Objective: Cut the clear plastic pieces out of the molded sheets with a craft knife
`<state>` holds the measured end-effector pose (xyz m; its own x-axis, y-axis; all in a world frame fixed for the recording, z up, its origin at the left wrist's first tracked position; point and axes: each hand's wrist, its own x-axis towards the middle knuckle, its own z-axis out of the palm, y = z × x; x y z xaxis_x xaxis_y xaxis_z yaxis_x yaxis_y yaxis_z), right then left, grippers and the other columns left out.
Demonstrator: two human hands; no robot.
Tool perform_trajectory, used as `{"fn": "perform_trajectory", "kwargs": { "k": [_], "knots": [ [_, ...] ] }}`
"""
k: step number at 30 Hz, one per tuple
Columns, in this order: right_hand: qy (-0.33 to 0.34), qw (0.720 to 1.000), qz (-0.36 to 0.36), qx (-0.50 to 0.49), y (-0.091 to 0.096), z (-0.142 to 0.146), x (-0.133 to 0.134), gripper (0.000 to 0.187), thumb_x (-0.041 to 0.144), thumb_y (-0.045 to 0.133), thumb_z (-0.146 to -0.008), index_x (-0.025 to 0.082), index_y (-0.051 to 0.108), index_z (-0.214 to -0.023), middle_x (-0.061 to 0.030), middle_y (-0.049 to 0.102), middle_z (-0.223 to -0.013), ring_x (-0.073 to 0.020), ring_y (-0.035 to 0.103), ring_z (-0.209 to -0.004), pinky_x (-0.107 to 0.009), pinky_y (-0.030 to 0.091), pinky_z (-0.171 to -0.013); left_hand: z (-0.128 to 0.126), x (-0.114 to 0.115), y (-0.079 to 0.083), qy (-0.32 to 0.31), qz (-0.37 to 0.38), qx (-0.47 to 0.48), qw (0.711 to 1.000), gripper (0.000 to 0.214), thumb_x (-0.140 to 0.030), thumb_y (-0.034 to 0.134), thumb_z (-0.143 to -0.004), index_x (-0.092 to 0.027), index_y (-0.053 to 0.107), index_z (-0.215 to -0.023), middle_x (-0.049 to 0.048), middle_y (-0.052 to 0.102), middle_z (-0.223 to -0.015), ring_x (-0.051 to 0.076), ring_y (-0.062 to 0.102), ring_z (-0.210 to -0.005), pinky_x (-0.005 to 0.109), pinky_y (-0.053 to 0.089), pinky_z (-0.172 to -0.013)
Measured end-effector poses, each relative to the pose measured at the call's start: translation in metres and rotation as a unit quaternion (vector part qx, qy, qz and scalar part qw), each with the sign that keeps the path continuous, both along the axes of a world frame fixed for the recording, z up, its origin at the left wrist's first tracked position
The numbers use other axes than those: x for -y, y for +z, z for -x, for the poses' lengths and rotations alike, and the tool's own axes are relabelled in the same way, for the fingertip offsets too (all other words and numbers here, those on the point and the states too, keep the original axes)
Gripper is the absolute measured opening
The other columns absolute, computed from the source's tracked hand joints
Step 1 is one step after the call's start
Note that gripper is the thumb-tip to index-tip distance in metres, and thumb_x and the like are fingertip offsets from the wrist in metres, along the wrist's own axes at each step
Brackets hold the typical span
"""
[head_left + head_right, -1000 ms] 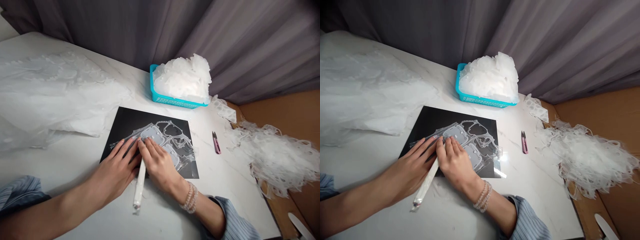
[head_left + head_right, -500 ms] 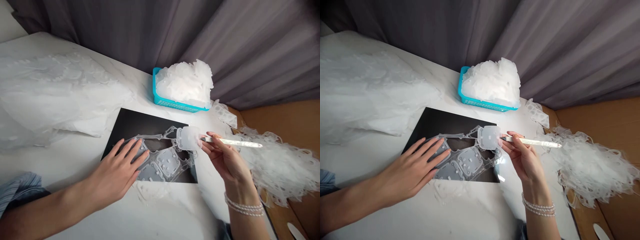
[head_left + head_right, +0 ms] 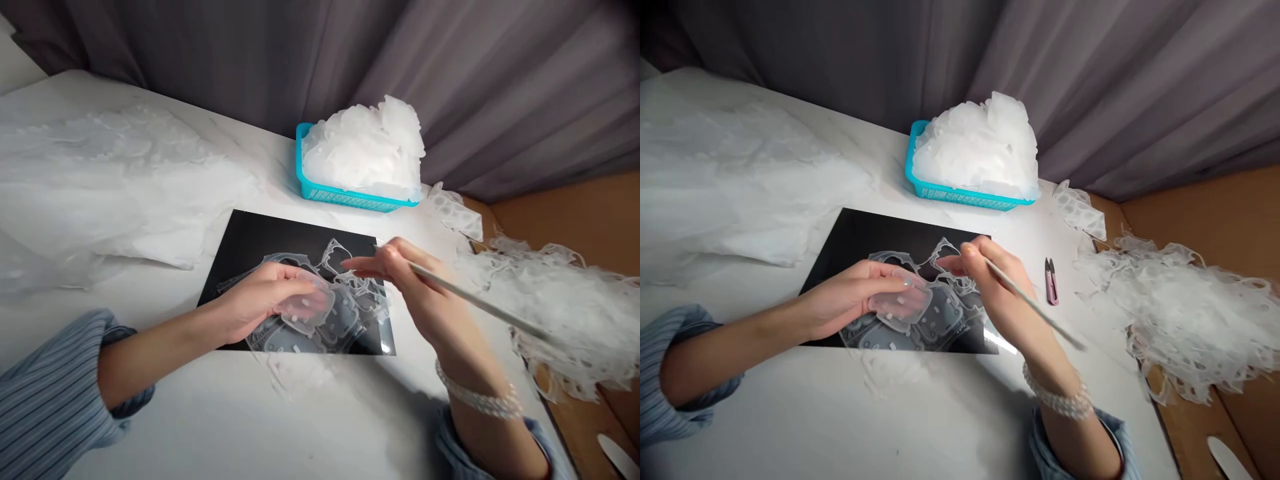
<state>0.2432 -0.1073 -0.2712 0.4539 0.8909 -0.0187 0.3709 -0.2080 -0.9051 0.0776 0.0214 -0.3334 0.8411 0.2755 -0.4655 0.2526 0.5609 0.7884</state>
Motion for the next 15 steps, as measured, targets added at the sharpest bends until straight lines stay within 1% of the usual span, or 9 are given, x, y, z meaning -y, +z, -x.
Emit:
{"fn": "perform_trajectory", "kwargs": {
  "k": [2, 3, 4, 5, 6, 7, 10, 13, 15],
  "knots": [
    [0.019, 0.998, 0.059, 0.026, -0.007, -0.003, -0.01, 0.036, 0.045, 0.061, -0.091, 0.018, 0.055, -0.067, 0.0006, 0.062, -0.065, -0.0126, 0.062, -0.063, -0.024, 0.049, -0.056, 0.002, 0.003, 0.003, -0.01, -0.056, -0.015, 0.998, 0.019, -0.03, 0.067, -0.085, -0.015, 0.075, -0.095, 0.0074, 0.077, -0.09, 0.018, 0.071, -0.084, 0.032, 0.053, -0.081],
    [0.039, 0.996, 0.079, 0.013, -0.011, -0.003, -0.014, 0.039, 0.044, 0.064, -0.089, 0.019, 0.049, -0.063, 0.0039, 0.054, -0.058, -0.0098, 0.054, -0.055, -0.022, 0.043, -0.05, 0.002, 0.004, 0.004, -0.015, -0.077, -0.019, 0.997, 0.017, -0.03, 0.067, -0.085, -0.015, 0.075, -0.088, 0.0057, 0.076, -0.085, 0.016, 0.069, -0.078, 0.031, 0.052, -0.078],
    [0.062, 0.994, 0.088, -0.014, -0.015, -0.001, -0.017, 0.042, 0.043, 0.067, -0.087, 0.02, 0.042, -0.061, 0.0065, 0.047, -0.054, -0.0077, 0.046, -0.05, -0.02, 0.036, -0.046, 0.002, 0.004, 0.006, -0.02, -0.092, -0.022, 0.995, 0.018, -0.031, 0.067, -0.085, -0.015, 0.074, -0.083, 0.0042, 0.075, -0.081, 0.014, 0.067, -0.074, 0.029, 0.052, -0.075],
    [0.083, 0.991, 0.089, -0.049, -0.019, 0.0, -0.019, 0.045, 0.041, 0.068, -0.086, 0.021, 0.037, -0.061, 0.0078, 0.044, -0.053, -0.0066, 0.041, -0.049, -0.02, 0.033, -0.046, 0.002, 0.005, 0.007, -0.023, -0.105, -0.026, 0.994, 0.018, -0.031, 0.068, -0.085, -0.015, 0.073, -0.079, 0.0032, 0.073, -0.078, 0.014, 0.066, -0.073, 0.028, 0.051, -0.073],
    [0.098, 0.988, 0.085, -0.083, -0.022, 0.002, -0.021, 0.047, 0.039, 0.069, -0.085, 0.021, 0.033, -0.061, 0.0078, 0.045, -0.054, -0.0063, 0.04, -0.05, -0.02, 0.032, -0.047, 0.002, 0.005, 0.007, -0.023, -0.115, -0.03, 0.993, 0.018, -0.031, 0.068, -0.084, -0.015, 0.073, -0.078, 0.0027, 0.072, -0.078, 0.014, 0.065, -0.073, 0.028, 0.051, -0.072],
    [0.108, 0.985, 0.079, -0.111, -0.026, 0.003, -0.021, 0.047, 0.036, 0.069, -0.085, 0.021, 0.031, -0.061, 0.0067, 0.049, -0.056, -0.0065, 0.041, -0.052, -0.02, 0.034, -0.049, 0.002, 0.006, 0.007, -0.022, -0.125, -0.035, 0.991, 0.018, -0.032, 0.069, -0.084, -0.016, 0.074, -0.08, 0.0027, 0.073, -0.079, 0.014, 0.066, -0.075, 0.028, 0.051, -0.072],
    [0.096, 0.983, 0.049, -0.147, -0.033, 0.005, -0.021, 0.047, 0.027, 0.069, -0.083, 0.021, 0.028, -0.061, 0.0018, 0.064, -0.069, -0.0083, 0.049, -0.06, -0.023, 0.042, -0.057, 0.002, 0.008, 0.004, -0.021, -0.158, -0.05, 0.986, 0.022, -0.038, 0.069, -0.084, -0.017, 0.076, -0.084, 0.0031, 0.073, -0.082, 0.016, 0.066, -0.08, 0.028, 0.051, -0.072],
    [0.07, 0.99, 0.031, -0.117, -0.034, 0.009, -0.018, 0.046, 0.023, 0.068, -0.08, 0.021, 0.028, -0.059, 0.0007, 0.067, -0.07, -0.0092, 0.05, -0.061, -0.024, 0.043, -0.058, 0.003, 0.012, 0.003, -0.011, -0.196, -0.062, 0.979, 0.028, -0.043, 0.066, -0.084, -0.017, 0.075, -0.077, 0.0032, 0.072, -0.077, 0.017, 0.065, -0.075, 0.029, 0.051, -0.067],
    [0.056, 0.995, 0.026, -0.073, -0.031, 0.015, -0.016, 0.043, 0.022, 0.067, -0.079, 0.021, 0.03, -0.058, 0.0011, 0.065, -0.067, -0.0101, 0.051, -0.061, -0.024, 0.043, -0.057, 0.004, 0.015, 0.006, 0.007, -0.213, -0.069, 0.975, 0.027, -0.041, 0.065, -0.084, -0.017, 0.075, -0.076, 0.0033, 0.072, -0.076, 0.018, 0.066, -0.073, 0.029, 0.051, -0.064]
  ]
}}
